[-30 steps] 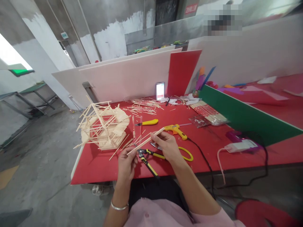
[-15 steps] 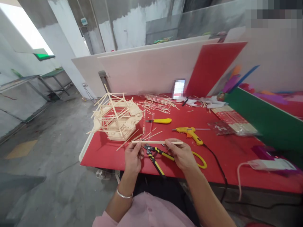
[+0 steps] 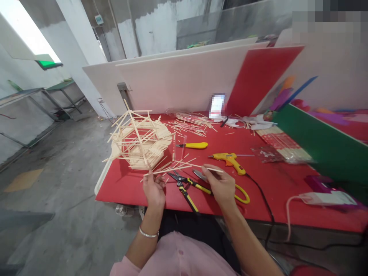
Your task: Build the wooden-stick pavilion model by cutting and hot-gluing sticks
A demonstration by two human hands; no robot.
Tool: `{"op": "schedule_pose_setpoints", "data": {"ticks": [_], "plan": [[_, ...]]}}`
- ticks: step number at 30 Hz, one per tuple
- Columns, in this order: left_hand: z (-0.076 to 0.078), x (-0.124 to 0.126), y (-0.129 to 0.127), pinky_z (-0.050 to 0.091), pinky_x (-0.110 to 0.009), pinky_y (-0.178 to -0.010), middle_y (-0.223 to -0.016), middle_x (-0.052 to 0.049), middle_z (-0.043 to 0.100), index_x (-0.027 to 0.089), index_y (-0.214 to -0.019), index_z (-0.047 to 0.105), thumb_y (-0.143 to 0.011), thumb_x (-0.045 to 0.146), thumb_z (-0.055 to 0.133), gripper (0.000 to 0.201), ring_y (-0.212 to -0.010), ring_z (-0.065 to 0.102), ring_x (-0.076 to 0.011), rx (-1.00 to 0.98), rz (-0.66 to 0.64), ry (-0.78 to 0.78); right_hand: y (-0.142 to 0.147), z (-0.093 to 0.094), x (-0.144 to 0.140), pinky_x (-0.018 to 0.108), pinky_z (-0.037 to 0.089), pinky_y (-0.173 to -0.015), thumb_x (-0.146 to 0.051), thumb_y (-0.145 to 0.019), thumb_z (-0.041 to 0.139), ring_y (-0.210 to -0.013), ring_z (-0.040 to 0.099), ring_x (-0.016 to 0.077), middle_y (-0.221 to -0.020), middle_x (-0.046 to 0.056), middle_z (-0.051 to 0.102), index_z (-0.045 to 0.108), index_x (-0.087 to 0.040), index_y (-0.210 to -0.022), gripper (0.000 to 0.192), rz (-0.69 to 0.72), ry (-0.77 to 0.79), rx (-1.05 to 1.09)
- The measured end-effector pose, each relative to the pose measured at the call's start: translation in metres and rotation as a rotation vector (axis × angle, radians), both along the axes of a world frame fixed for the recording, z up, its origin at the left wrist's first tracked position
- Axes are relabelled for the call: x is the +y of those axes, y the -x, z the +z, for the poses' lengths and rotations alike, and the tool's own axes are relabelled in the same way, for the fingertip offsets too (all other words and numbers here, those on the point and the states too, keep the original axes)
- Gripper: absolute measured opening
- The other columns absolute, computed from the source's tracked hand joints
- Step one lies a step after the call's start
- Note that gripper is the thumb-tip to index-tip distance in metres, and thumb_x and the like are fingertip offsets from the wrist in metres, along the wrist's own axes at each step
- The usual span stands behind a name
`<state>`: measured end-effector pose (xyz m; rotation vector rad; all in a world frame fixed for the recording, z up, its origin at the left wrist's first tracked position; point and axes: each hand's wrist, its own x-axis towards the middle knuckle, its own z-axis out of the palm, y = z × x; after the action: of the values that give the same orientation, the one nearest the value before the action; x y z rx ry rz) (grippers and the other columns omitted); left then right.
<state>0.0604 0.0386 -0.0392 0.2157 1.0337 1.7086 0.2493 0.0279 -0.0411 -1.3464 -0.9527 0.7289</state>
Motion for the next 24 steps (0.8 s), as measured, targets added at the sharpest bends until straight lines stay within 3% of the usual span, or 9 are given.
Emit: {"op": "schedule_pose_setpoints", "data": {"ticks": [2, 4, 8, 12, 15, 19, 21, 24], "plan": [[0.001, 0.000, 0.001, 0.037, -0.016, -0.041, -0.067, 0.006, 0.062, 0.021, -0.082, 0.045, -0.070, 0.041, 0.074, 0.038, -0.050, 0.061, -0.0092, 0.072, 0.027, -0.033, 0.003, -0.005, 0.000, 0.038, 0.054, -0.080, -0.038, -0.076, 0.069, -0.084, 0.066, 0.0219, -0.090, 0.005, 0.073, 0.075, -0.023, -0.087, 0.019, 0.074, -0.083, -0.217], [0.006, -0.004, 0.002, 0.040, -0.017, -0.043, -0.071, 0.004, 0.065, 0.020, -0.083, 0.047, -0.075, 0.042, 0.070, 0.033, -0.054, 0.063, -0.0099, 0.186, 0.072, -0.102, 0.009, -0.009, -0.001, 0.039, 0.051, -0.087, -0.029, -0.081, 0.063, -0.090, 0.065, 0.0219, -0.098, 0.005, 0.072, 0.076, -0.027, -0.091, 0.016, 0.181, -0.157, -0.447], [0.022, -0.019, 0.003, 0.044, -0.019, -0.046, -0.081, -0.001, 0.068, 0.020, -0.088, 0.052, -0.084, 0.042, 0.062, 0.024, -0.058, 0.063, -0.0109, 0.428, 0.214, -0.274, 0.030, -0.012, -0.002, 0.035, 0.051, -0.079, -0.014, -0.086, 0.051, -0.090, 0.062, 0.0211, -0.102, 0.007, 0.070, 0.073, -0.028, -0.105, 0.032, 0.279, -0.268, -0.976], [0.035, -0.040, 0.008, 0.049, -0.024, -0.051, -0.085, -0.002, 0.069, 0.022, -0.094, 0.057, -0.084, 0.038, 0.064, 0.020, -0.063, 0.065, -0.0139, 0.635, 0.356, -0.438, 0.051, -0.014, -0.003, 0.031, 0.050, -0.071, -0.012, -0.086, 0.052, -0.086, 0.061, 0.0214, -0.095, 0.008, 0.069, 0.072, -0.026, -0.107, 0.032, 0.357, -0.295, -1.136], [0.040, -0.045, 0.013, 0.051, -0.025, -0.051, -0.084, -0.002, 0.070, 0.022, -0.096, 0.060, -0.083, 0.033, 0.066, 0.018, -0.062, 0.065, -0.0137, 0.628, 0.288, -0.423, 0.058, -0.017, -0.002, 0.031, 0.051, -0.072, -0.013, -0.086, 0.051, -0.092, 0.063, 0.0223, -0.100, 0.008, 0.069, 0.069, -0.026, -0.110, 0.033, 0.398, -0.304, -1.081], [0.041, -0.034, 0.016, 0.048, -0.020, -0.047, -0.075, -0.002, 0.069, 0.018, -0.090, 0.065, -0.078, 0.034, 0.071, 0.021, -0.058, 0.062, -0.0112, 0.435, 0.110, -0.293, 0.052, -0.008, -0.005, 0.033, 0.053, -0.075, -0.025, -0.088, 0.051, -0.085, 0.065, 0.0205, -0.095, 0.008, 0.071, 0.071, -0.025, -0.101, 0.023, 0.293, -0.243, -0.719], [0.040, -0.027, 0.016, 0.045, -0.017, -0.045, -0.070, -0.002, 0.069, 0.016, -0.084, 0.065, -0.075, 0.035, 0.074, 0.023, -0.054, 0.061, -0.0093, 0.313, 0.069, -0.253, 0.044, 0.001, -0.009, 0.032, 0.053, -0.070, -0.034, -0.085, 0.058, -0.076, 0.065, 0.0193, -0.090, 0.007, 0.071, 0.071, -0.024, -0.094, 0.018, 0.301, -0.134, -0.501], [0.039, -0.021, 0.012, 0.044, -0.015, -0.044, -0.067, 0.000, 0.068, 0.015, -0.080, 0.066, -0.071, 0.036, 0.078, 0.026, -0.052, 0.059, -0.0072, 0.180, 0.041, -0.227, 0.032, 0.010, -0.018, 0.027, 0.049, -0.051, -0.045, -0.079, 0.066, -0.058, 0.059, 0.0147, -0.080, 0.005, 0.070, 0.068, -0.022, -0.104, 0.034, 0.355, 0.089, -0.085]]}}
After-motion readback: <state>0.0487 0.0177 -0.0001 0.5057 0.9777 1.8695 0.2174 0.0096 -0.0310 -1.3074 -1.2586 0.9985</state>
